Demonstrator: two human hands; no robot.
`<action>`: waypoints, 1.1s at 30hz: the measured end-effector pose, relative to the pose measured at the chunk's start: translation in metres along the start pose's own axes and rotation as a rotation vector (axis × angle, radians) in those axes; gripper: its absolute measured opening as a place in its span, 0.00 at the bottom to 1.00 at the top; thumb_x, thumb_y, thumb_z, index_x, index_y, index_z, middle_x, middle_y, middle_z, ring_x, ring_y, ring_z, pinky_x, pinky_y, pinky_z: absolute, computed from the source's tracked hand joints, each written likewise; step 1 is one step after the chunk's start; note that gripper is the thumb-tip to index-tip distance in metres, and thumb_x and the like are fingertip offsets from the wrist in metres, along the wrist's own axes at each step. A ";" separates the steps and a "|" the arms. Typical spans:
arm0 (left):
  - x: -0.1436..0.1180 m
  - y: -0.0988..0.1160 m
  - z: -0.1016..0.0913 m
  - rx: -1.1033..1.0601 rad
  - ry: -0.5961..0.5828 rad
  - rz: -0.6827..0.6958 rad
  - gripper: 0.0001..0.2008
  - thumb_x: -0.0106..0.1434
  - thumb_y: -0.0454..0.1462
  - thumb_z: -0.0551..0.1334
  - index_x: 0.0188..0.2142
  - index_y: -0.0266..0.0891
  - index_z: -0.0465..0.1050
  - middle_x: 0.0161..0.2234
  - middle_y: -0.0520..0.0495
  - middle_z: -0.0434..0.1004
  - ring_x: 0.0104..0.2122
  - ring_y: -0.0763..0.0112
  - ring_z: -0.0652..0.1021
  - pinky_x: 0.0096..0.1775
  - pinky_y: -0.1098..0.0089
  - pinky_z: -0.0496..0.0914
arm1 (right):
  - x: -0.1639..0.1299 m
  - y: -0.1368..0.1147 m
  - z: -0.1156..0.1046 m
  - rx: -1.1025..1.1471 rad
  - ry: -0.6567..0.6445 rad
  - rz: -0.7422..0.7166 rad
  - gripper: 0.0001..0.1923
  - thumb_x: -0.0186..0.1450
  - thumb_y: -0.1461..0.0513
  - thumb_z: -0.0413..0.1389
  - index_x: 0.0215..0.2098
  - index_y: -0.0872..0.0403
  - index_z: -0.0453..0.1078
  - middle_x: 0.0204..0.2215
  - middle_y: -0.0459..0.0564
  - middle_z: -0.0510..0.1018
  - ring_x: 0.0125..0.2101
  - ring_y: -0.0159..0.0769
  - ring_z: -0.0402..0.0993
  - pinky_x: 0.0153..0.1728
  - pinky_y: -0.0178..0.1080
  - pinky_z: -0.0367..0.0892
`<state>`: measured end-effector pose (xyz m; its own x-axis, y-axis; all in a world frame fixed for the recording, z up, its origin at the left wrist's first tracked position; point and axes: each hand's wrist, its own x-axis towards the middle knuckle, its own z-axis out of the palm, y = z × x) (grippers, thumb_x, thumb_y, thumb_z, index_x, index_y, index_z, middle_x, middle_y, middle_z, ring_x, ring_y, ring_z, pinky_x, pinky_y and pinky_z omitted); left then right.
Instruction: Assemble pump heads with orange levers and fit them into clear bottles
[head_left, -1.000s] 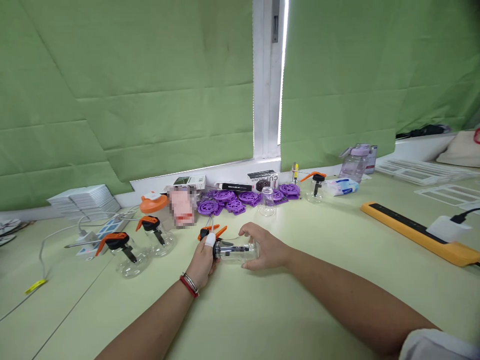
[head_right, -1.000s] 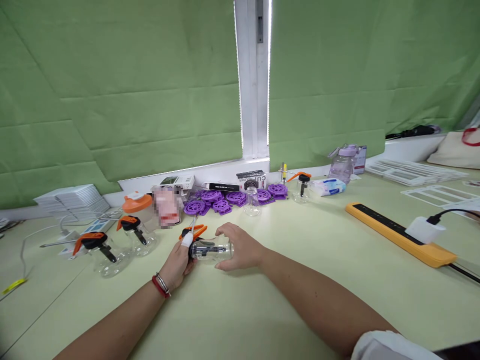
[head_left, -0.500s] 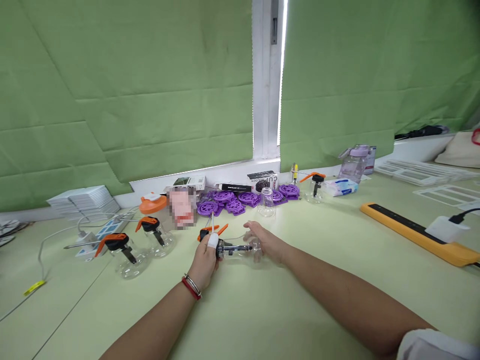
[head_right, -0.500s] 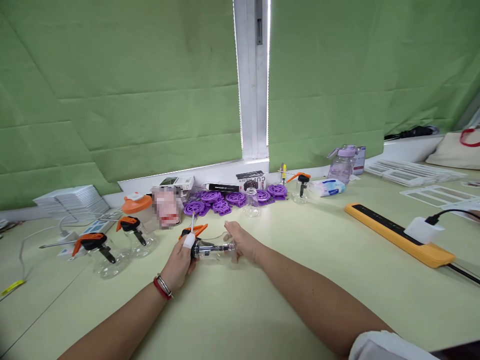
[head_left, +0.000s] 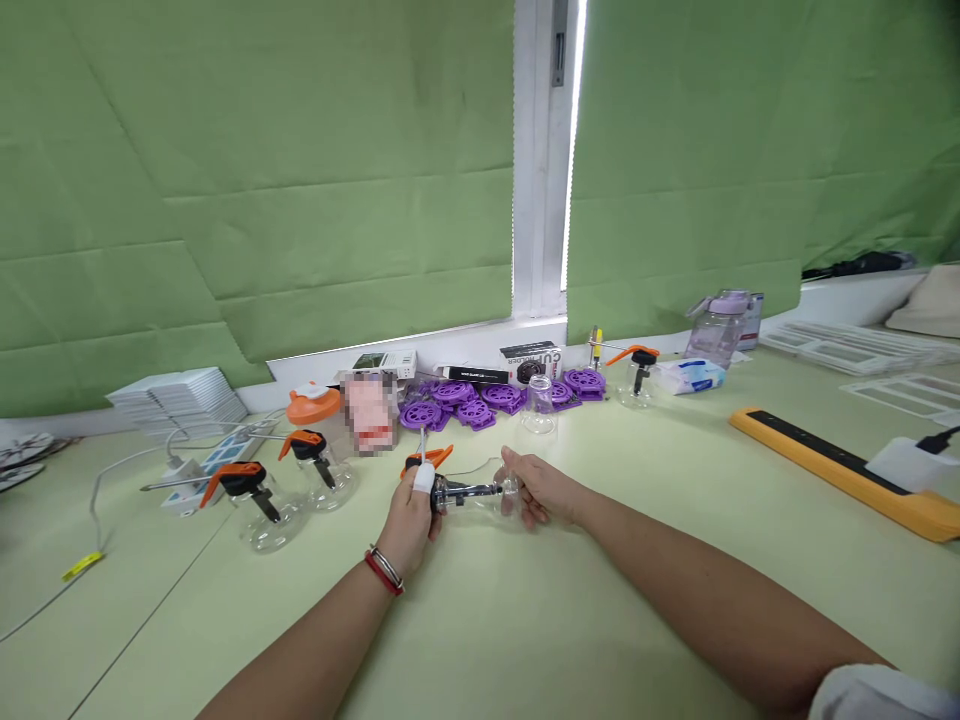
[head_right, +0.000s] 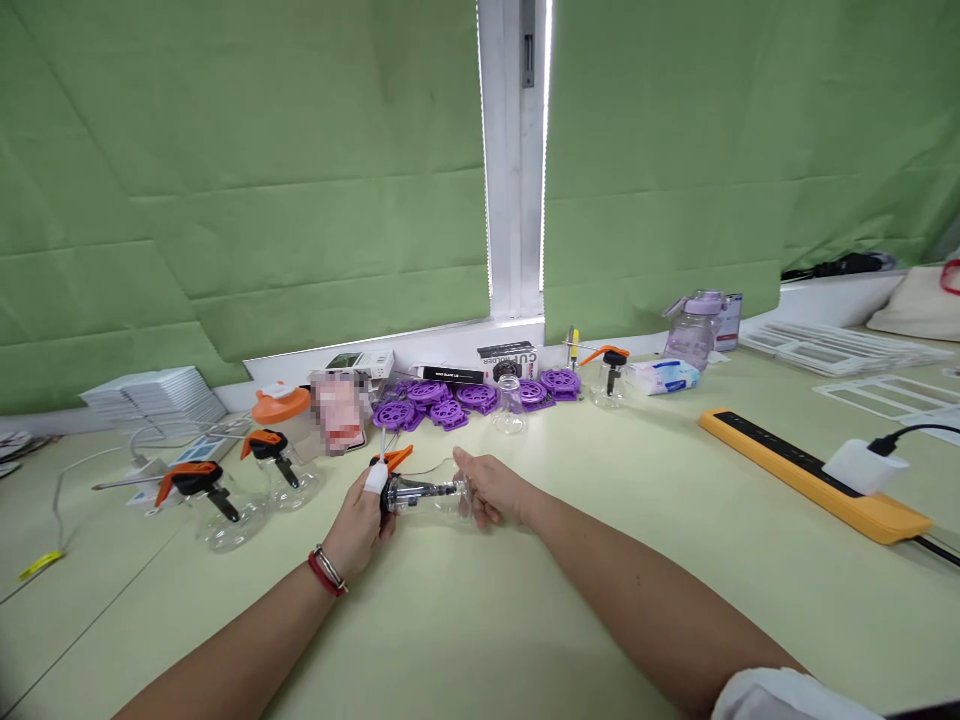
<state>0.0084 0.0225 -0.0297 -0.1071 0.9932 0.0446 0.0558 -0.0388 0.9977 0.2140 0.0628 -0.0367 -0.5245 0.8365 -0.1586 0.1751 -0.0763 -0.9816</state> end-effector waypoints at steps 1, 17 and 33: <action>0.000 0.000 0.000 -0.001 -0.015 0.002 0.22 0.59 0.55 0.51 0.34 0.38 0.64 0.18 0.58 0.63 0.10 0.81 0.59 0.11 0.77 0.52 | 0.000 0.000 0.000 -0.011 0.016 0.008 0.38 0.63 0.38 0.35 0.42 0.61 0.66 0.23 0.54 0.75 0.11 0.28 0.66 0.08 0.29 0.49; 0.000 0.001 -0.001 -0.002 0.041 0.082 0.20 0.59 0.55 0.52 0.31 0.39 0.61 0.16 0.59 0.61 0.10 0.81 0.59 0.11 0.78 0.53 | 0.001 -0.001 0.000 0.029 -0.067 0.035 0.39 0.62 0.37 0.34 0.36 0.61 0.67 0.18 0.50 0.71 0.12 0.28 0.65 0.09 0.29 0.55; 0.002 0.005 -0.002 -0.041 0.036 0.024 0.20 0.60 0.54 0.51 0.28 0.39 0.61 0.15 0.59 0.60 0.08 0.81 0.57 0.11 0.76 0.53 | 0.001 0.003 0.000 0.002 -0.056 -0.081 0.36 0.61 0.38 0.41 0.42 0.61 0.66 0.22 0.49 0.73 0.13 0.27 0.66 0.11 0.29 0.56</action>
<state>0.0064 0.0244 -0.0248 -0.1417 0.9874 0.0698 0.0179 -0.0680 0.9975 0.2138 0.0633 -0.0399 -0.5826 0.8084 -0.0838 0.1284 -0.0102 -0.9917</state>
